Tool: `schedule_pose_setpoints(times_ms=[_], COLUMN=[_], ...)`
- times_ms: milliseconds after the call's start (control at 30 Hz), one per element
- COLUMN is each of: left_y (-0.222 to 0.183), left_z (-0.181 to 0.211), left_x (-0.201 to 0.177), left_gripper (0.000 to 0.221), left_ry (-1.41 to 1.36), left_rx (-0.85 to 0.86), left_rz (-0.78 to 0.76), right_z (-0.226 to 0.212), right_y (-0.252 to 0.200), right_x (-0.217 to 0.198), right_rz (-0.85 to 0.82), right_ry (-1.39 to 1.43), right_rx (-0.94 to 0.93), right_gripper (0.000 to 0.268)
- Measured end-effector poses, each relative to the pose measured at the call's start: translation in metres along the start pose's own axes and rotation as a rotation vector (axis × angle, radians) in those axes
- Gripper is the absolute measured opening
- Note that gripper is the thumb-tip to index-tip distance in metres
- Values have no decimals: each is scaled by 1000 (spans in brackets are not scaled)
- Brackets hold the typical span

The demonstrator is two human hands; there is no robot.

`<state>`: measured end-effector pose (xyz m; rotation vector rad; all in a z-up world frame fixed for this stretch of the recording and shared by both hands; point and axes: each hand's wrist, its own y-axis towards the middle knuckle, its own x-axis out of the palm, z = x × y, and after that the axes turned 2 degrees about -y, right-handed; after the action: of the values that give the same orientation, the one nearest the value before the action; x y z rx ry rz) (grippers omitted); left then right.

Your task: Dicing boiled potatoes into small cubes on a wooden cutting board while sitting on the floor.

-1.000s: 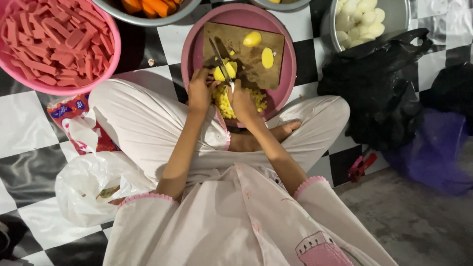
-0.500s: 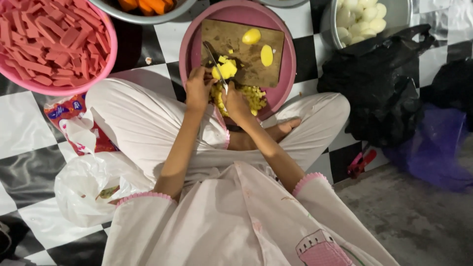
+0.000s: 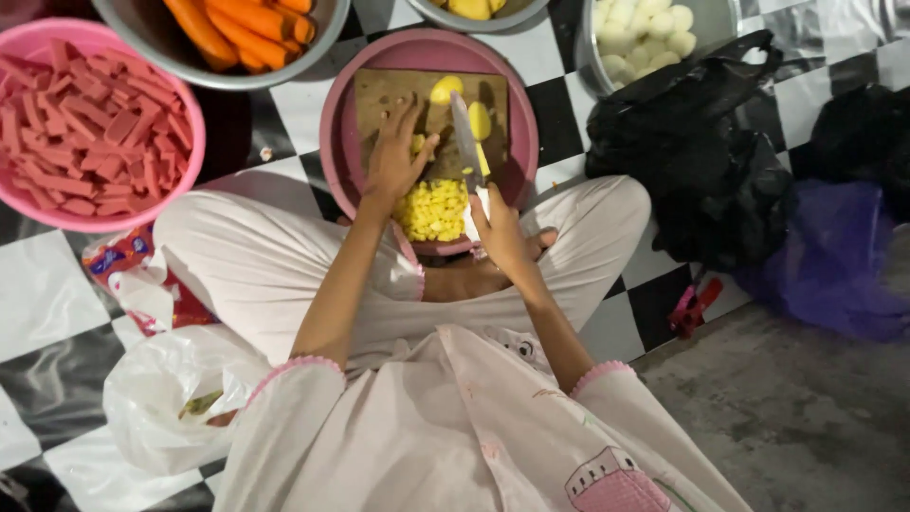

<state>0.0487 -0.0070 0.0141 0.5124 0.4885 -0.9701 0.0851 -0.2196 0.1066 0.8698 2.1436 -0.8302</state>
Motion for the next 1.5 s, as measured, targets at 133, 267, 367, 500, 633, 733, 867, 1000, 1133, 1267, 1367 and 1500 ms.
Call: schedule_pose_setpoints(times_ms=[133,267,367,500,633,733,867,1000,1133,1267,1367,1500], left_y=[-6,-42,-65,-72,-69,-69,-69,-58,-47,-43,-35,-10], left_z=[-18,11,32,25,42,45,34,38,51,34,28,13], left_x=[41,54,47,55,33,26,30,25,11,6,16,24], left_gripper=[35,32,27,19,19,26,29,40,55,66,60,54], left_ry=[71,43,32,108,96,184,198,163,142,380,416,465], left_rx=[42,-39,80,396,463,623,668,672,668,462,391,307], left_rz=[78,14,-39,152,119,41,-32,-92,-61,-220,-210,-187], right_z=[24,27,35,46,46,56,81,97,78,77,76,77], right_y=[-3,-8,-2,1,0,-2,-3,-4,-8,-10,-17,-17], right_x=[-10,-13,0,8,15,21,30,35,6,-15,-8,-3], right_rz=[2,-48,-94,-149,-157,-146,-1,-17,-94,-144,-96,-17], right_ry=[54,125,9,-273,-471,-541,-709,-673,-491,-79,66,256], right_rx=[89,129,134,121,99,1,-259,-340,-280,-186,-153,-114], right_gripper=[69,72,70,53,45,47,30,29,29,31,30,28])
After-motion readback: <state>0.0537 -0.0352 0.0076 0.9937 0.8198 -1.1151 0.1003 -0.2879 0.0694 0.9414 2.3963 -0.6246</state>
